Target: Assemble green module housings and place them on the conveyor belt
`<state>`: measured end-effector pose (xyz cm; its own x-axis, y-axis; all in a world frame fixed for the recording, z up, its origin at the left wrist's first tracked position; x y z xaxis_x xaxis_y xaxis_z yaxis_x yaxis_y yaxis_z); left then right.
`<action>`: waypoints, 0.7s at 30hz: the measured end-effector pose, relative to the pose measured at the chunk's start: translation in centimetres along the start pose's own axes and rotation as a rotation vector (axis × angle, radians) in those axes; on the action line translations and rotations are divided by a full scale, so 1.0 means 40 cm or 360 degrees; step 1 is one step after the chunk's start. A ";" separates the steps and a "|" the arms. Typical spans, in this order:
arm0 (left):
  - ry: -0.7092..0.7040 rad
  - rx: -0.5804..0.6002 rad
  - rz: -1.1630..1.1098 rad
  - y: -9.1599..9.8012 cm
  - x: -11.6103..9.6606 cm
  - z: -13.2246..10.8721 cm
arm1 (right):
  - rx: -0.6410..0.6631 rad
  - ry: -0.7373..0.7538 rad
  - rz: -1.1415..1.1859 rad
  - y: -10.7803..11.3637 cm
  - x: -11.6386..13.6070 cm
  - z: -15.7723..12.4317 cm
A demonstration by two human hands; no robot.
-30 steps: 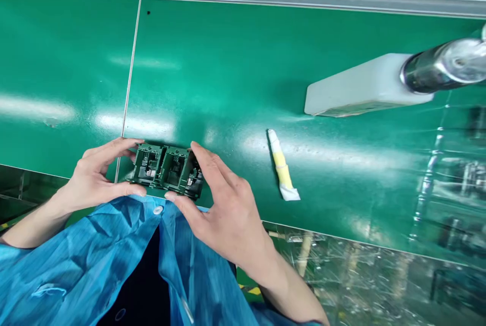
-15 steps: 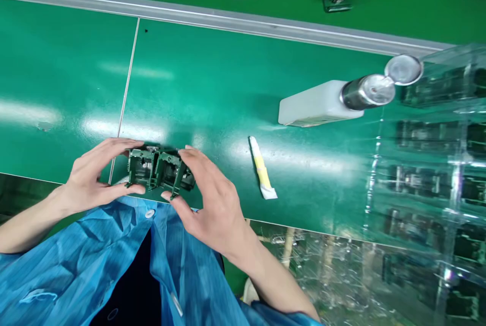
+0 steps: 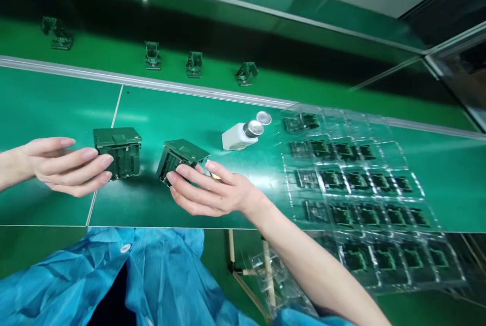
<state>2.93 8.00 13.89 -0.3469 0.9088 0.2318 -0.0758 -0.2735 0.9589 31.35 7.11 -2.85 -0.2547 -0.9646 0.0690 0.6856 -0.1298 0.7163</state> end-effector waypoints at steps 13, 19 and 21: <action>0.1300 -0.1047 -0.2179 -0.211 -0.197 0.016 | -0.1864 -0.0558 0.2333 -0.238 0.068 0.083; 0.1500 -0.1703 -0.3395 -0.220 -0.253 0.107 | -0.2153 -0.0455 0.3606 -0.213 0.122 0.142; 0.1533 -0.1779 -0.3515 -0.222 -0.257 0.117 | -0.2142 -0.0417 0.3710 -0.199 0.128 0.145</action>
<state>11.53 2.56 3.75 0.7005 -0.1614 -0.6951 -0.7013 0.0247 -0.7125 20.65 4.54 -4.18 0.9532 0.1810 -0.2421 -0.2873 0.2933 -0.9118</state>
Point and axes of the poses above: each hand's wrist, its own z-axis towards the middle knuckle, its own y-axis out of the back of the hand, x = y × z, the point moved 1 cm from there along z, towards the middle knuckle, and after that the axes turned 9 degrees about x, right-handed, at the moved point
